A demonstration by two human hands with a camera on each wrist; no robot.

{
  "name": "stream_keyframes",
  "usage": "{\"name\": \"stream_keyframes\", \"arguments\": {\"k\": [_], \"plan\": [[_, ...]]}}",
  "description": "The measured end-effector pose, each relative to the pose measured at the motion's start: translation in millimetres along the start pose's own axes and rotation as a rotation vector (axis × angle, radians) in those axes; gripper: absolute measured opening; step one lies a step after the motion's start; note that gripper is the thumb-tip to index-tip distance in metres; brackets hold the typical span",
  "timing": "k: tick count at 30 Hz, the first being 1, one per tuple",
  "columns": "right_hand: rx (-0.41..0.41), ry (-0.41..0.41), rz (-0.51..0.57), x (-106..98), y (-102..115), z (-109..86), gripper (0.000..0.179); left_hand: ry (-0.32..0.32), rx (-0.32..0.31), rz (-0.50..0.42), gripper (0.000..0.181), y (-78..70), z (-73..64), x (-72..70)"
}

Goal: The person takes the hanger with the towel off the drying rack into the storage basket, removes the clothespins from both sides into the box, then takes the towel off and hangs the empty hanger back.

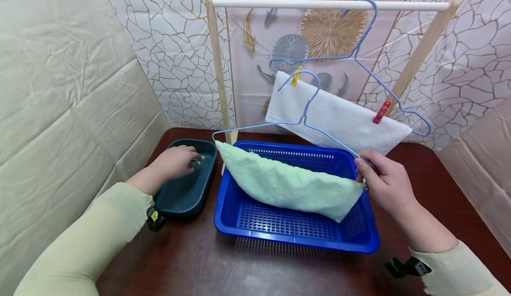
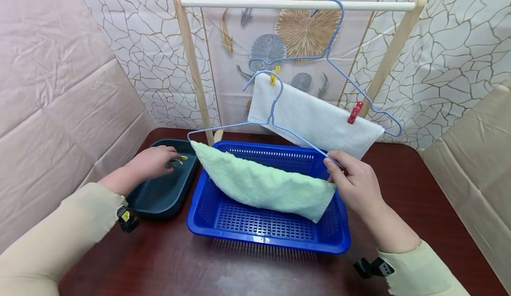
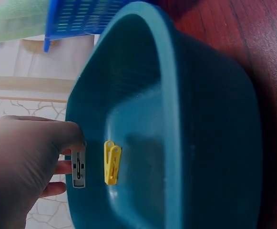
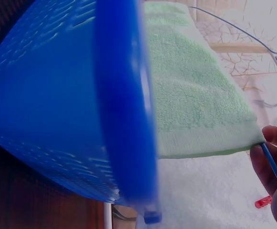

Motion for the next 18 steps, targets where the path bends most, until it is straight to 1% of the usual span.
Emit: {"name": "stream_keyframes", "arguments": {"k": [9, 16, 18], "plan": [[0.006, -0.016, 0.026, 1, 0, 1.5, 0.015, 0.031, -0.026, 0.047, 0.024, 3.1, 3.0, 14.1], [0.006, -0.018, 0.024, 2, -2, 0.9, 0.016, 0.029, -0.035, 0.044, 0.017, 7.0, 2.6, 26.8], [0.006, -0.018, 0.025, 2, -2, 0.5, 0.016, 0.040, -0.042, 0.050, 0.015, 8.2, 3.4, 30.6]]}}
Point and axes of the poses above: each hand's wrist, its own z-axis towards the middle knuckle, its own x-axis out of the palm, y = z × x, the point moved 1 cm from there along z, towards the middle knuckle, and after that the axes turned 6 degrees about y, right-handed, at the moved point
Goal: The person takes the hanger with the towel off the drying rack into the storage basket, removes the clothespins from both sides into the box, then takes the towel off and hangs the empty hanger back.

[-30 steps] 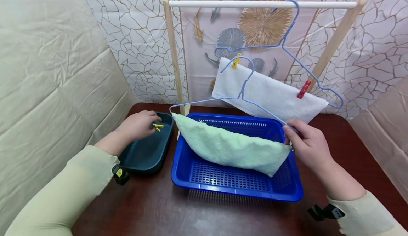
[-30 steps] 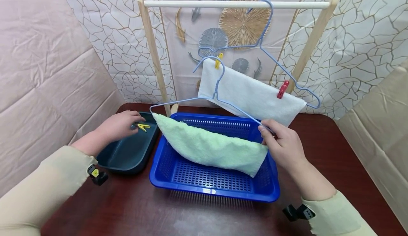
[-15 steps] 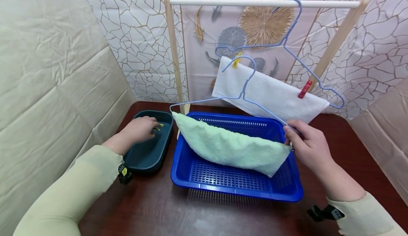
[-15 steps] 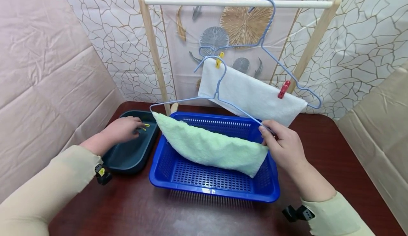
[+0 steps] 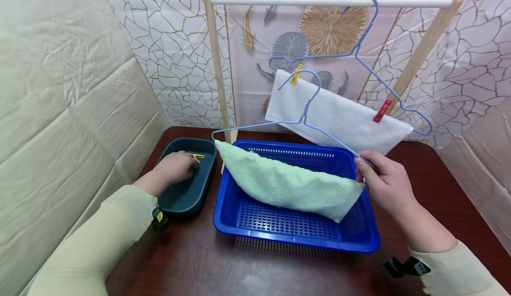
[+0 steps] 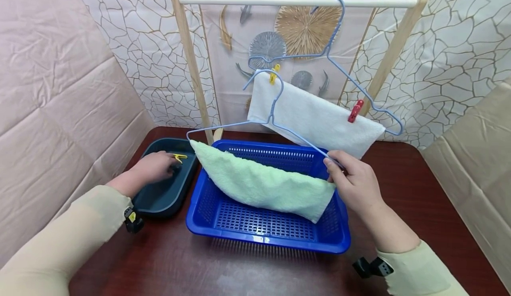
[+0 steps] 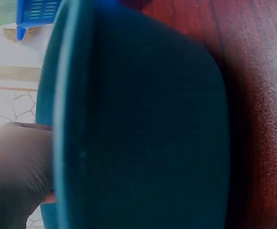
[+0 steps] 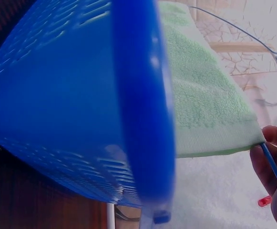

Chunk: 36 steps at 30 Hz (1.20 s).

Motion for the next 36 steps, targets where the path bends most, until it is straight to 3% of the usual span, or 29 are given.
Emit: {"name": "stream_keyframes", "arguments": {"k": [9, 19, 29, 36], "plan": [[-0.005, 0.000, 0.002, 0, -2, -0.7, 0.017, 0.075, -0.040, -0.014, 0.021, 1.9, 0.5, 7.1], [-0.004, 0.003, 0.002, 0, -1, -1.1, 0.015, 0.097, -0.074, -0.077, 0.026, 2.2, 1.5, 7.7], [-0.004, 0.003, 0.002, 0, 0, -0.3, 0.015, 0.089, -0.119, -0.110, 0.029, 4.0, -2.7, 3.0], [0.001, 0.007, -0.004, -1, 2, -0.3, 0.015, 0.040, -0.173, -0.100, 0.028, 5.6, -9.4, -1.0]]}}
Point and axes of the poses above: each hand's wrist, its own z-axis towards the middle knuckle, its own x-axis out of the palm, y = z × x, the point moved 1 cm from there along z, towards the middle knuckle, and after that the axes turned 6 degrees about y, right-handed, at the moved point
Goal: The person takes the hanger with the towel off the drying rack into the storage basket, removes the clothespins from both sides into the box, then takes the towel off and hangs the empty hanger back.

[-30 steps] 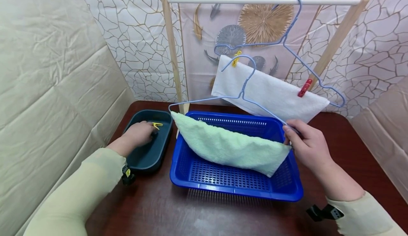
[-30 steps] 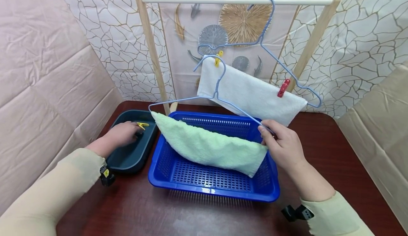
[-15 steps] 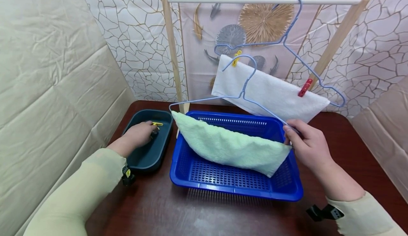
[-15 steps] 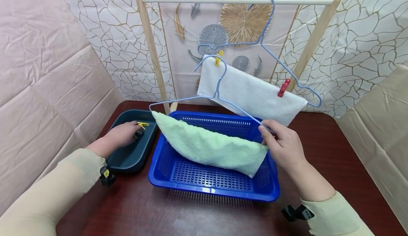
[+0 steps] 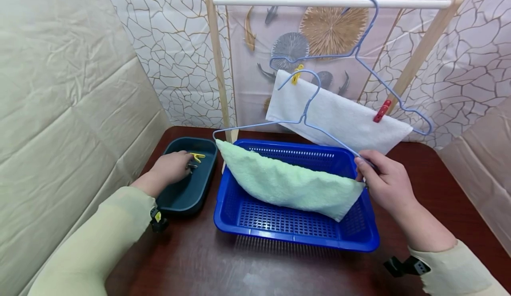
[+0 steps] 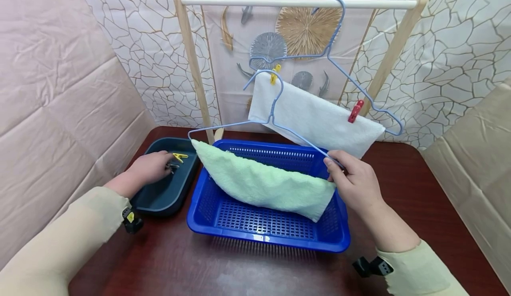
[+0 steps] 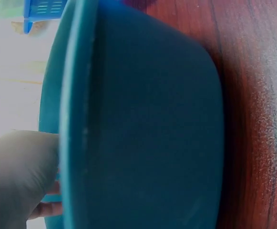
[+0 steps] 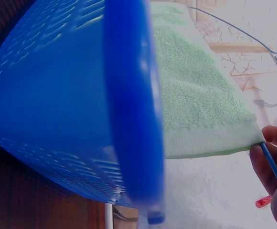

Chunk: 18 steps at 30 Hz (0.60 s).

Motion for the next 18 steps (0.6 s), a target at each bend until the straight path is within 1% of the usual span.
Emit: {"name": "stream_keyframes", "arguments": {"k": [4, 7, 11, 15, 18], "plan": [[-0.002, 0.000, -0.013, -2, 1, 0.3, 0.014, -0.027, -0.039, -0.032, 0.030, 2.1, -2.1, -5.7], [-0.008, 0.001, -0.026, -3, 2, 0.6, 0.015, -0.049, -0.071, -0.073, 0.034, 2.5, -4.6, -14.0], [-0.028, 0.006, -0.039, -5, 2, 2.1, 0.016, -0.094, -0.118, -0.147, 0.038, 1.4, -7.5, -25.2], [-0.047, 0.007, -0.050, -7, 4, 4.1, 0.017, -0.132, -0.154, -0.221, 0.041, -2.4, -9.7, -31.4], [-0.058, 0.010, -0.050, -8, 5, 5.1, 0.018, -0.157, -0.157, -0.282, 0.040, -8.0, -13.5, -34.9]]}}
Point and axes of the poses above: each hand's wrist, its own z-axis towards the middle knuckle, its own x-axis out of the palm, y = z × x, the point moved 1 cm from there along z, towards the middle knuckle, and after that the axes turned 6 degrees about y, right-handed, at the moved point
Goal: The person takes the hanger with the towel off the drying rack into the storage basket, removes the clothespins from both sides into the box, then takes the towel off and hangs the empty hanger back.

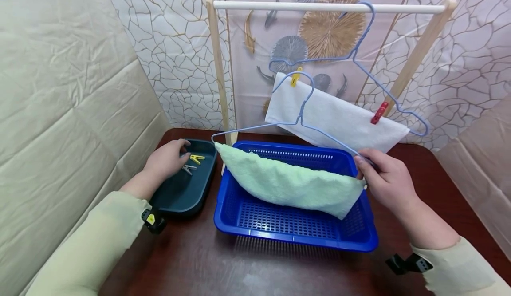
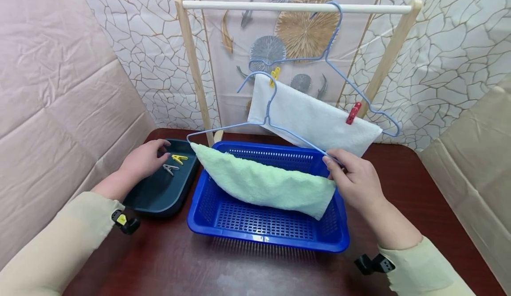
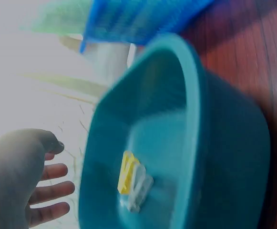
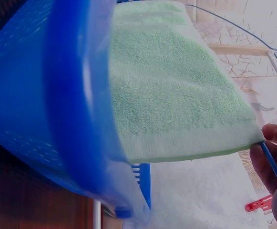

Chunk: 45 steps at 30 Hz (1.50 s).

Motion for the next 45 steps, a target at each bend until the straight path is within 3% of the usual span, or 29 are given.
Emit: {"name": "stream_keyframes", "arguments": {"k": [9, 13, 20, 28, 33, 45], "plan": [[-0.019, 0.002, -0.033, -5, 5, 1.6, 0.015, -0.043, 0.057, -0.297, 0.040, -34.9, -21.5, -9.1], [-0.035, -0.004, -0.050, -7, 6, 2.6, 0.011, -0.114, 0.080, -0.447, 0.047, -50.5, -34.3, -10.1], [-0.062, -0.013, -0.067, -8, 5, 3.3, 0.004, -0.201, 0.158, -0.677, 0.048, -74.3, -45.8, 1.0], [-0.071, -0.027, -0.067, -9, 7, 4.0, 0.004, -0.253, 0.166, -0.781, 0.047, -96.2, -47.6, 12.5], [-0.068, -0.035, -0.061, -10, 7, 3.3, 0.004, -0.304, 0.157, -0.831, 0.042, -100.1, -43.1, 18.6], [-0.068, -0.052, -0.047, -10, 4, 3.1, 0.011, -0.327, 0.123, -0.895, 0.040, -105.1, -38.6, 23.3]]}}
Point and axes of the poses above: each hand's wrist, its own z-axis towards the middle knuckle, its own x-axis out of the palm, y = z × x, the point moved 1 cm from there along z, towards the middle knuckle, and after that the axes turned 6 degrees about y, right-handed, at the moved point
